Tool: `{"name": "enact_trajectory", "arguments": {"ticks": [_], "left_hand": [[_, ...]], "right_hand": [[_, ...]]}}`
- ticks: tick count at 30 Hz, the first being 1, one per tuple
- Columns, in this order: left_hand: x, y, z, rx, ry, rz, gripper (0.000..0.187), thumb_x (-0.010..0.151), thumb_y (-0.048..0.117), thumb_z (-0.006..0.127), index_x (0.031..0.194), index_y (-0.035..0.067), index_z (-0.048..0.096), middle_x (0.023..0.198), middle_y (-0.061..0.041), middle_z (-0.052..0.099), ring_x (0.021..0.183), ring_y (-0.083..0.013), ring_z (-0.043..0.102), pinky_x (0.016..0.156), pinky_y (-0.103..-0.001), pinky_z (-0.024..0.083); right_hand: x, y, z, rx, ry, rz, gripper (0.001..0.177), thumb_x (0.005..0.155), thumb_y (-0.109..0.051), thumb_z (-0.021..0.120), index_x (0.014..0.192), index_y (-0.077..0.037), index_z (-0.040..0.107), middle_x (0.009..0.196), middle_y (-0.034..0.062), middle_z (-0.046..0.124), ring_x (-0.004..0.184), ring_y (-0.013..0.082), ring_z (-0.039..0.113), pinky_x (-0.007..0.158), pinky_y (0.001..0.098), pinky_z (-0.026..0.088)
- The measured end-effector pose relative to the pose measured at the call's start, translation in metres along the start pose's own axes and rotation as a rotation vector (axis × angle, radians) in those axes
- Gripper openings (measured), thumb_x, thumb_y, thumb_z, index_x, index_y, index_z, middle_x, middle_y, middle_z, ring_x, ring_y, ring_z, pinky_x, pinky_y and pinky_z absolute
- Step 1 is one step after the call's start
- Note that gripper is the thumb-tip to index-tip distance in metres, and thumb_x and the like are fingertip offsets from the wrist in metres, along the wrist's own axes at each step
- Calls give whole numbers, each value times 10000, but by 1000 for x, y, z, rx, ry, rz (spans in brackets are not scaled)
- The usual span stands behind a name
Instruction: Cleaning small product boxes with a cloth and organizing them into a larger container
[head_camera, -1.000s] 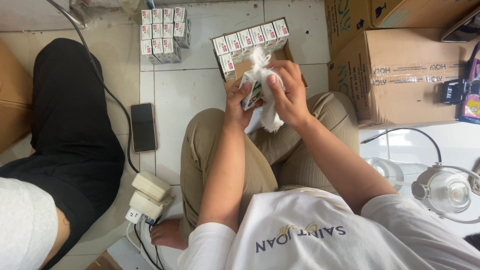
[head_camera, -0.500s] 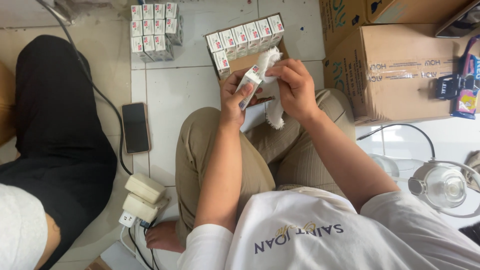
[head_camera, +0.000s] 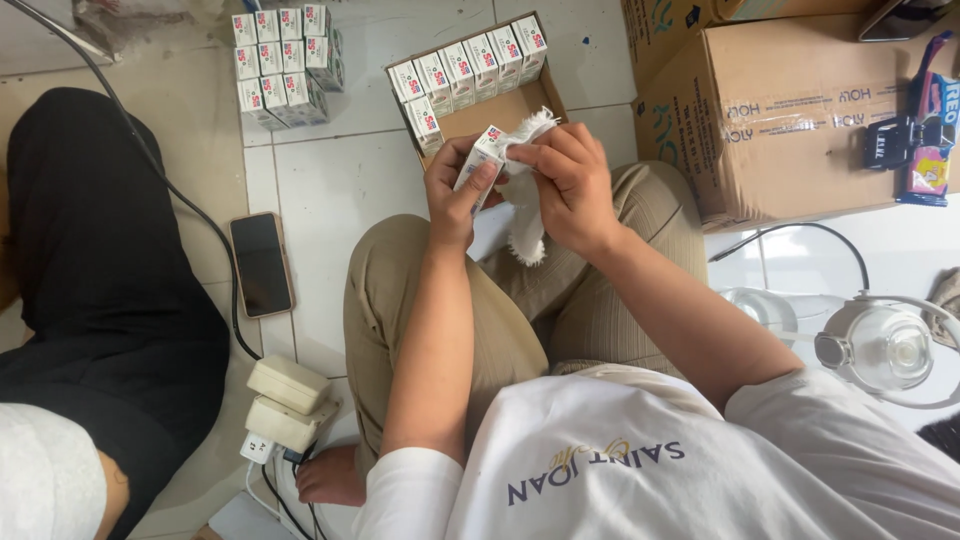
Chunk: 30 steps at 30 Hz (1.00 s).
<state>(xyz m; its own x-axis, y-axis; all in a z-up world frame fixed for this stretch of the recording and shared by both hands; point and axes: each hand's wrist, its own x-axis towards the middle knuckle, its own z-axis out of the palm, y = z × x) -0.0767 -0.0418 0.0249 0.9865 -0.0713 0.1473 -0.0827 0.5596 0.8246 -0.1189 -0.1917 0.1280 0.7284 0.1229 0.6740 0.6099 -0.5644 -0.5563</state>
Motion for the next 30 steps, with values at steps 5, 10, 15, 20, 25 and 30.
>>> {"name": "enact_trajectory", "arguments": {"ticks": [5, 10, 15, 20, 25, 30], "left_hand": [[-1, 1, 8, -64, 28, -24, 427, 842, 175, 812, 1171, -53, 662, 846, -114, 642, 712, -246, 748, 443, -241, 522], [0, 8, 9, -6, 46, -6, 420, 836, 188, 832, 1149, -44, 674, 830, -99, 639, 693, -230, 743, 430, -234, 527], [4, -3, 2, 36, 47, 40, 335, 864, 206, 807, 1082, -18, 686, 795, -88, 632, 635, -177, 692, 399, -241, 507], [8, -7, -6, 4, 69, -18, 367, 837, 207, 816, 1090, -25, 683, 787, -86, 638, 597, -150, 664, 393, -247, 505], [1, 17, -2, -164, 18, -184, 429, 818, 177, 803, 1165, -37, 671, 873, -111, 721, 569, -113, 563, 458, -233, 420], [2, 15, -5, -351, -52, -225, 333, 865, 133, 760, 1122, -42, 640, 870, -125, 712, 603, -152, 617, 482, -238, 464]], "right_hand": [[3, 10, -7, -248, -18, -96, 282, 974, 60, 592, 1093, -114, 779, 857, 27, 583, 944, 253, 574, 947, 415, 388], [-1, 19, 2, -147, -45, 8, 278, 950, 89, 596, 1080, -96, 757, 852, 24, 563, 962, 251, 567, 960, 440, 385], [-5, 24, 7, 312, -53, 232, 377, 945, 137, 503, 1096, -80, 772, 897, 38, 602, 1007, 205, 506, 1020, 407, 397], [-2, 17, -3, 579, -113, 435, 325, 868, 98, 519, 1014, -20, 786, 918, 83, 652, 989, 189, 545, 993, 381, 423], [3, 25, -19, 607, 28, 788, 346, 990, 14, 530, 1305, -46, 660, 1060, 92, 660, 890, 153, 579, 826, 275, 488], [-3, 25, -9, 645, -53, 731, 360, 1033, -12, 528, 1384, -34, 600, 1273, 104, 679, 1111, 160, 621, 1010, 293, 498]]}}
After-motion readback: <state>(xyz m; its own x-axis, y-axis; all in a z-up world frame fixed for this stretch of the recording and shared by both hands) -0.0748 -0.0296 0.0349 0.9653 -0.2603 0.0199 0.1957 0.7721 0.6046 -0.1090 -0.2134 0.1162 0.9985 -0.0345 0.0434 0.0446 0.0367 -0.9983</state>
